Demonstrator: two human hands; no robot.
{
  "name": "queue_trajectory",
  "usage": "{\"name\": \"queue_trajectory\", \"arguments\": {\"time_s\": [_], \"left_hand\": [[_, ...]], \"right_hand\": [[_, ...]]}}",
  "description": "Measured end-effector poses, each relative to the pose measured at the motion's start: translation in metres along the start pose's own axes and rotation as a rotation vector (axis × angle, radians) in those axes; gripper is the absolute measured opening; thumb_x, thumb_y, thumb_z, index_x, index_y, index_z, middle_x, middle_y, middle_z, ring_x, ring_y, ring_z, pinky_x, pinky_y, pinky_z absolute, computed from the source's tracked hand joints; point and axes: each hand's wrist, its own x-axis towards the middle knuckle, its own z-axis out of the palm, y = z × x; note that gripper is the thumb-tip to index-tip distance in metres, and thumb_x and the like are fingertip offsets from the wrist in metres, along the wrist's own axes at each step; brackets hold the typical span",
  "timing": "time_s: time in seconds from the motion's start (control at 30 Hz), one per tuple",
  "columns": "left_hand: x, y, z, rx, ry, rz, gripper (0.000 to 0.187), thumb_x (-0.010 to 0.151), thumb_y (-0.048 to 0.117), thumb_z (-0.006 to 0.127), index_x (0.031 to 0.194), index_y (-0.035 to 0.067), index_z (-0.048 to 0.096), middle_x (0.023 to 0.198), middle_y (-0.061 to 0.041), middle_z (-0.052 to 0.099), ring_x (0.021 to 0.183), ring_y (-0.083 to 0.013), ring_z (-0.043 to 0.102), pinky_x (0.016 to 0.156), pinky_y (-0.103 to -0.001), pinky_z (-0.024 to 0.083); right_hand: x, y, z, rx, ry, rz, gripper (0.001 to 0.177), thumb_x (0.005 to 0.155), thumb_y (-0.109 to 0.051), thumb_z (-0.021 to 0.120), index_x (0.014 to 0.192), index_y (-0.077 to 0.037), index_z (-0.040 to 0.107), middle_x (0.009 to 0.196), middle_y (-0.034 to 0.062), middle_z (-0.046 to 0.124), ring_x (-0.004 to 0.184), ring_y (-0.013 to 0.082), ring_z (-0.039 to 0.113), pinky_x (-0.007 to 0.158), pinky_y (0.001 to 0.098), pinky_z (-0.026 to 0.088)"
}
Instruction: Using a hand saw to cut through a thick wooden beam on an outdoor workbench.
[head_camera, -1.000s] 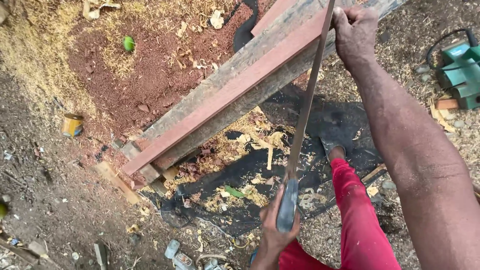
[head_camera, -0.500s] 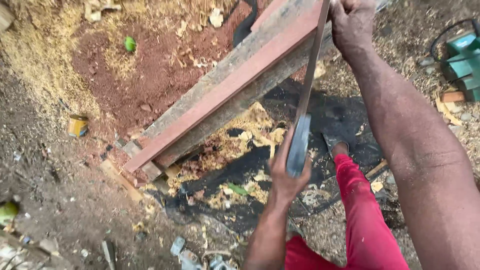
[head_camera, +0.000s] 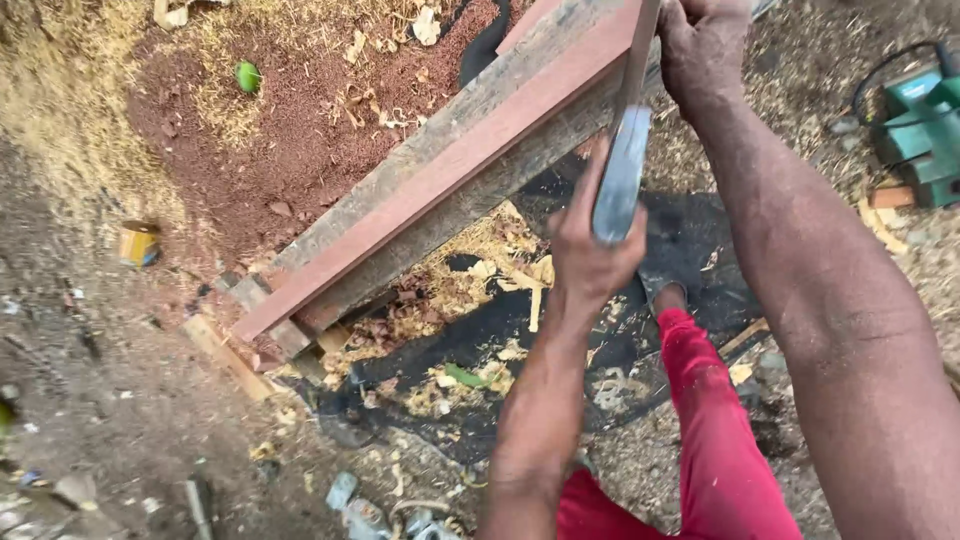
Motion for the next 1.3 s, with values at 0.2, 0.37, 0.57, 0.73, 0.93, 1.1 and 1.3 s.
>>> {"name": "queue_trajectory", "arguments": {"time_s": [0.2, 0.37, 0.57, 0.73, 0.93, 1.1, 1.3], "left_hand": [[-0.063, 0.009, -0.028, -0.077, -0.033, -0.050, 0.084, 0.084, 0.001, 0.077, 0.159, 0.003, 0.039, 0.141, -0.023, 0.065, 0.116, -0.0340, 0.075, 0.096, -0.038, 0.065], [-0.252, 0.022, -0.110, 0.080, -0.171, -0.251, 0.089, 0.073, 0.000, 0.083, 0.154, -0.001, 0.045, 0.120, -0.016, 0.076, 0.097, -0.0257, 0.077, 0.084, -0.037, 0.062], [-0.171, 0.010, -0.086, -0.191, -0.205, -0.194, 0.093, 0.082, 0.000, 0.079, 0.162, 0.002, 0.030, 0.137, -0.023, 0.066, 0.115, -0.0343, 0.075, 0.095, -0.038, 0.066], [0.004, 0.006, -0.003, -0.157, -0.035, -0.061, 0.083, 0.086, 0.002, 0.076, 0.159, 0.007, 0.039, 0.141, -0.022, 0.066, 0.120, -0.0359, 0.073, 0.100, -0.040, 0.064], [-0.048, 0.017, -0.032, -0.164, -0.081, -0.089, 0.089, 0.084, 0.001, 0.077, 0.161, 0.005, 0.034, 0.142, -0.023, 0.064, 0.114, -0.0354, 0.075, 0.097, -0.039, 0.066], [-0.228, 0.012, -0.098, -0.096, -0.152, -0.170, 0.090, 0.081, -0.002, 0.078, 0.159, -0.004, 0.035, 0.133, -0.028, 0.069, 0.109, -0.0338, 0.078, 0.087, -0.040, 0.068], [-0.186, 0.003, -0.077, 0.078, -0.195, -0.179, 0.094, 0.078, 0.005, 0.082, 0.161, 0.003, 0.036, 0.134, -0.022, 0.070, 0.105, -0.0307, 0.080, 0.084, -0.046, 0.061]], "right_hand": [[0.001, -0.015, -0.004, -0.160, 0.083, 0.074, 0.023, 0.111, -0.021, 0.066, 0.105, 0.001, 0.072, 0.090, 0.0058, 0.076, 0.077, 0.0116, 0.071, 0.066, 0.0315, 0.058], [-0.001, -0.023, -0.005, -0.033, 0.006, 0.084, 0.021, 0.107, -0.025, 0.067, 0.105, -0.006, 0.076, 0.095, 0.0014, 0.077, 0.084, 0.0055, 0.076, 0.077, 0.0269, 0.067], [-0.001, -0.011, -0.005, 0.088, -0.010, -0.029, 0.021, 0.114, -0.015, 0.067, 0.108, 0.001, 0.079, 0.095, 0.0053, 0.077, 0.084, 0.0082, 0.071, 0.077, 0.0266, 0.061], [-0.004, -0.015, -0.007, 0.004, -0.001, 0.048, 0.027, 0.115, -0.023, 0.073, 0.100, -0.001, 0.078, 0.086, 0.0023, 0.073, 0.075, 0.0059, 0.065, 0.064, 0.0257, 0.053], [0.001, -0.005, -0.007, 0.049, -0.011, 0.006, 0.030, 0.116, -0.023, 0.070, 0.097, 0.000, 0.076, 0.085, -0.0006, 0.071, 0.073, 0.0056, 0.060, 0.063, 0.0268, 0.048], [0.001, -0.001, -0.008, -0.078, -0.007, -0.023, 0.040, 0.121, -0.023, 0.073, 0.089, 0.002, 0.072, 0.078, 0.0017, 0.063, 0.070, 0.0070, 0.052, 0.063, 0.0293, 0.043], [0.000, -0.007, -0.007, -0.152, 0.027, 0.083, 0.030, 0.113, -0.018, 0.068, 0.091, 0.001, 0.074, 0.080, 0.0004, 0.068, 0.070, 0.0053, 0.061, 0.062, 0.0251, 0.051]]}}
